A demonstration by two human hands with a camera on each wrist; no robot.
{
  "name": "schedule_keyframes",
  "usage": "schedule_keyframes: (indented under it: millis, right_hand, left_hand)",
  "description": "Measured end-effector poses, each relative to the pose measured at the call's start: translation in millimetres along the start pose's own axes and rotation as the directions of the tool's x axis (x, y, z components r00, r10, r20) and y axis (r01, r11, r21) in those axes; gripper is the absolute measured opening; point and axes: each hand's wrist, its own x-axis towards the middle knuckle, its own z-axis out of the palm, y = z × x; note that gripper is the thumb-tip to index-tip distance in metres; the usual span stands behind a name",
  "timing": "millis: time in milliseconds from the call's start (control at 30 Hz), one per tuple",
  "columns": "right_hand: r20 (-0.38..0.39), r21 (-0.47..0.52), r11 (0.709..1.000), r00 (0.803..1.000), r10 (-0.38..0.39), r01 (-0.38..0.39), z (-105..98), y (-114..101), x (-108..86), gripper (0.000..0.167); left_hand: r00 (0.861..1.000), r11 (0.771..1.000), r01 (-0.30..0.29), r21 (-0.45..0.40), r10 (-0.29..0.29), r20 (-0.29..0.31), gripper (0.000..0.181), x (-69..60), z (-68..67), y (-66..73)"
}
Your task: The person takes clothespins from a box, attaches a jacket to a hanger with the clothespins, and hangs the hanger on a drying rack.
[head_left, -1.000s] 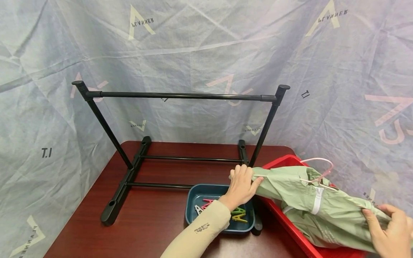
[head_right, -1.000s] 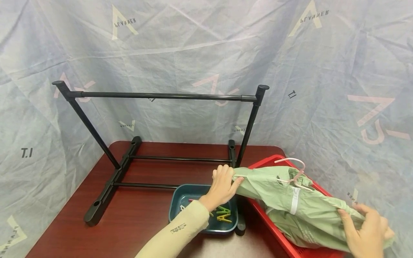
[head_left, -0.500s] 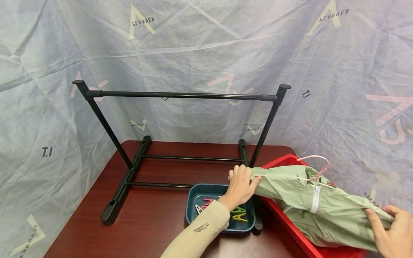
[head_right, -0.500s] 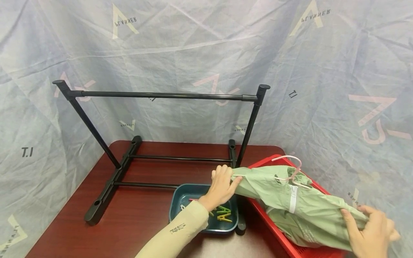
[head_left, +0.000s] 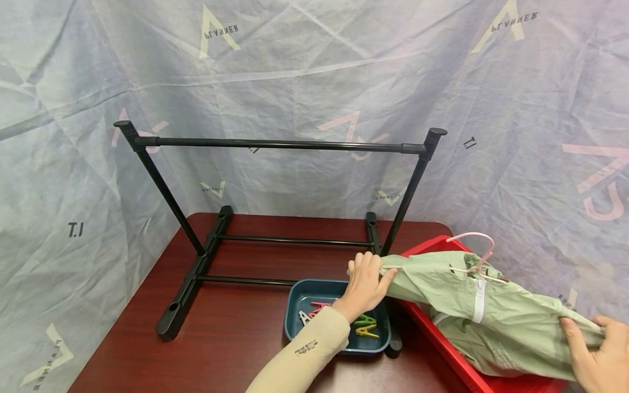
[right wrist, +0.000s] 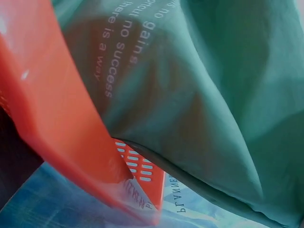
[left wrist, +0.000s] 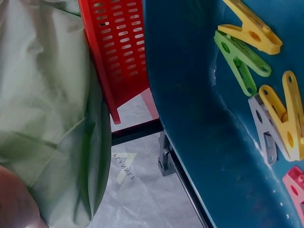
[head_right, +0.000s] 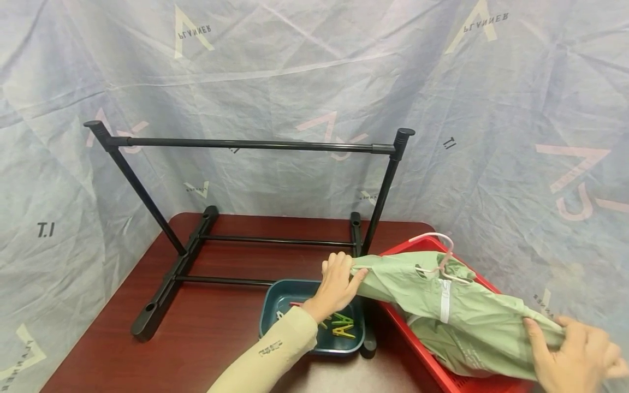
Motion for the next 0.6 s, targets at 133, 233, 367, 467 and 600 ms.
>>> schedule_keyframes:
  millis: [133, 233, 367, 467, 600]
  right_hand:
    - [-0.003, -0.054, 0.997, 0.999, 0.047, -0.047, 2.0, -2.8, 0.1, 0.047]
    - [0.019, -0.114, 0.989, 0.995, 0.099, -0.096, 2.8, -6.4, -0.4, 0.054]
    - [0.035, -0.163, 0.978, 0.990, 0.135, -0.128, 3.2, -8.9, -1.0, 0.065]
    - [0.022, -0.157, 0.980, 0.991, 0.131, -0.126, 4.4, -9.2, -0.6, 0.063]
    - [-0.007, -0.137, 0.984, 0.994, 0.109, -0.109, 6.1, -9.2, 0.7, 0.058]
  left_hand:
    - [1.000, 1.000, 0.017, 0.006, -0.017, 0.008, 0.035, -0.7, -0.1, -0.4]
    - [1.000, 1.000, 0.025, 0.005, -0.026, 0.016, 0.036, -1.5, -0.1, -0.9]
    - [0.999, 0.999, 0.036, 0.002, -0.036, 0.034, 0.037, -3.2, 0.6, -2.4]
    - [0.998, 0.999, 0.048, -0.008, -0.048, 0.046, 0.036, -5.0, 1.6, -4.0]
    - [0.995, 0.997, 0.073, -0.017, -0.071, 0.063, 0.035, -7.5, 3.5, -5.4]
